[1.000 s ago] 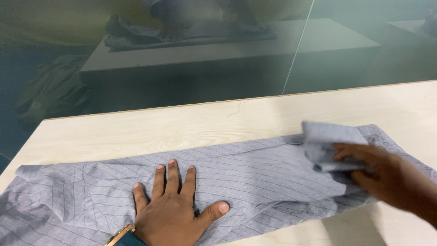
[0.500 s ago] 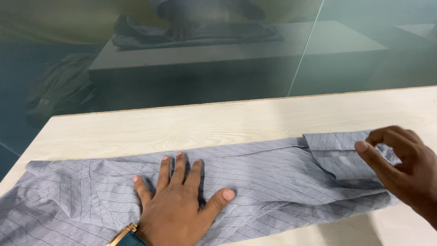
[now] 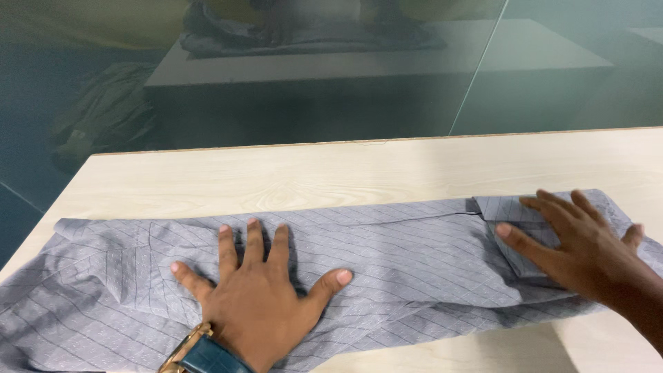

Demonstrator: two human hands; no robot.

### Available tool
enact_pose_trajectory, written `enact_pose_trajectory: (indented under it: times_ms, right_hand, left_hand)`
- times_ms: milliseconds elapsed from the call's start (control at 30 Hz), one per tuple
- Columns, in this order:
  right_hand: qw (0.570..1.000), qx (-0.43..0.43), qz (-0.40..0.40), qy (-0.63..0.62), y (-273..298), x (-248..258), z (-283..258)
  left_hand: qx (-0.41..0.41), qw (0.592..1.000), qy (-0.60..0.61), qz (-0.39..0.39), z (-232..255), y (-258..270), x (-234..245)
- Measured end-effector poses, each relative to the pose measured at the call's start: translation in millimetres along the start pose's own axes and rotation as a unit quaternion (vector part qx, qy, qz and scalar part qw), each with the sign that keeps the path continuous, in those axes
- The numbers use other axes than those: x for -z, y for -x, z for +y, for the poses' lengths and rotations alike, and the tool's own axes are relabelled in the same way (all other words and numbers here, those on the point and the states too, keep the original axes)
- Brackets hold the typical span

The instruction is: The person folds a light blue striped shirt on a white table, smoothing the fabric and folding the sleeves and body into a compact rectangle. The folded shirt is then placed into a cabinet drawer. The person then picks up a green plaid shirt and begins to unfold it.

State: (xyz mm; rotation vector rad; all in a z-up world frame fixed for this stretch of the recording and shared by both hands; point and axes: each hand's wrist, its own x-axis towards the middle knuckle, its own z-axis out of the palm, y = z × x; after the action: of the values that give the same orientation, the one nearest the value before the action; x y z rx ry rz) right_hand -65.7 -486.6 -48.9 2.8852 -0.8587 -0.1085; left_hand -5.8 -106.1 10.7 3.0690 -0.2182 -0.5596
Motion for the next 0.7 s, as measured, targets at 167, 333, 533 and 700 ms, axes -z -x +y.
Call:
enact_pose_trajectory:
  times_ms: [167, 333, 533, 700]
  right_hand:
    - [0.96, 0.113, 0.19, -0.171, -3.3, 11.5, -28.5]
    - [0.997, 0.023, 0.047, -0.061, 5.8, -21.8, -34.4]
    - [0.995, 0.01, 0.042, -0.086, 4.5, 4.6, -47.5]
    - [0.967, 0.142, 0.137, -0.16, 26.4, 30.9, -97.7]
  left_hand:
    - [-0.018, 0.999, 0.015, 0.048, 7.5, -5.5, 5.6]
    - [0.01, 0.999, 0.001, 0.035, -14.8, -11.2, -11.3]
    - [0.04, 0.999, 0.002, -0.03, -4.3, -0.9, 11.6]
    - [-0.023, 0.997, 0.047, 0.063, 14.0, -5.6, 8.9]
